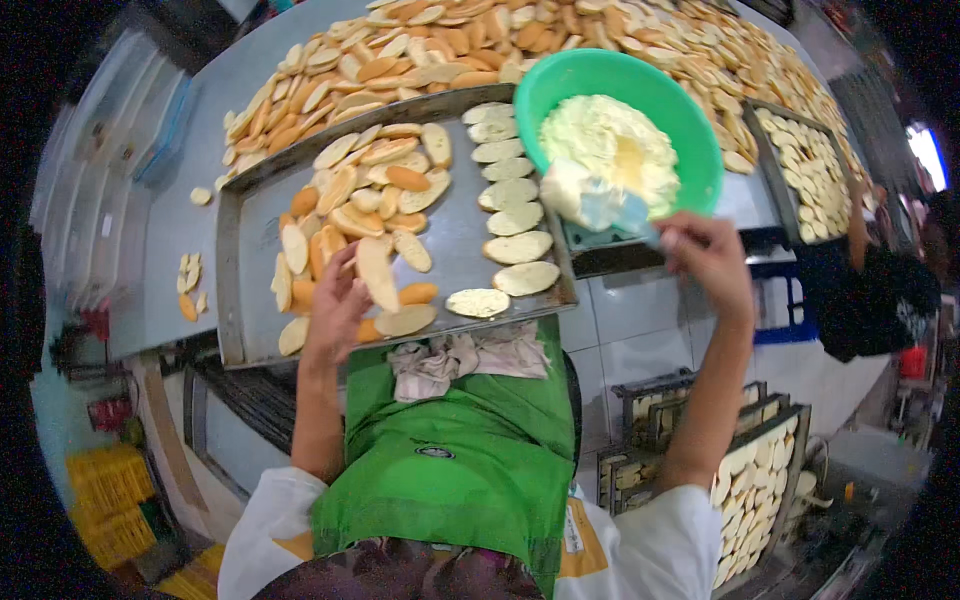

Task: Spreading cream on sliced bread using a spatula.

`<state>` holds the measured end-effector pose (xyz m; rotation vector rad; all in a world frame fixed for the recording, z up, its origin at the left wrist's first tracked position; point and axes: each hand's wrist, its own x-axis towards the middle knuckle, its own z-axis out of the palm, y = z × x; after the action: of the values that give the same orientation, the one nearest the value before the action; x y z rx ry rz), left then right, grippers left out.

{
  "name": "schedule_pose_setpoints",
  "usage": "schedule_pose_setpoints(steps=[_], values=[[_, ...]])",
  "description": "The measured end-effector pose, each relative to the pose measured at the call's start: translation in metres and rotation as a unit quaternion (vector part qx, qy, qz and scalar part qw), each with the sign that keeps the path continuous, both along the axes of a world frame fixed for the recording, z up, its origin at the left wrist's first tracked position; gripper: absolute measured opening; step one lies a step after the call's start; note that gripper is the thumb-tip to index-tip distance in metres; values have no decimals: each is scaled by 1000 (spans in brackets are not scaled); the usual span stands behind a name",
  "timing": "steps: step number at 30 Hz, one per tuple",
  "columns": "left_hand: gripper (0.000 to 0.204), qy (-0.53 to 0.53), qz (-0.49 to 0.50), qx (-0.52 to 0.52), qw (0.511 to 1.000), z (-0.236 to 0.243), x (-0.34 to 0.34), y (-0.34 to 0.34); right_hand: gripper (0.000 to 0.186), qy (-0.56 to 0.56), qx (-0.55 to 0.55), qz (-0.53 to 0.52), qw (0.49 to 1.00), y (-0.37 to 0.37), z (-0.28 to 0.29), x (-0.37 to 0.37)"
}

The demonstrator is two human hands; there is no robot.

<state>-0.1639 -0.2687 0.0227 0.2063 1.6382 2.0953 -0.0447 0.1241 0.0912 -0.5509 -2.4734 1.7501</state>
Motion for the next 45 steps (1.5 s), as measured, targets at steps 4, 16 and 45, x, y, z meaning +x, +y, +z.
schedule_pose_setpoints(steps=[4, 16, 45], values=[[56, -111, -94, 191, 971, 13, 9, 26, 15, 175, -101, 22, 979, -101, -36, 5], [61, -93, -55, 231, 967, 11, 5, 23, 22, 191, 21, -53, 980, -144, -57, -7], [53, -132, -137, 169, 967, 8, 2, 24, 10, 59, -48, 89, 993, -134, -48, 20]])
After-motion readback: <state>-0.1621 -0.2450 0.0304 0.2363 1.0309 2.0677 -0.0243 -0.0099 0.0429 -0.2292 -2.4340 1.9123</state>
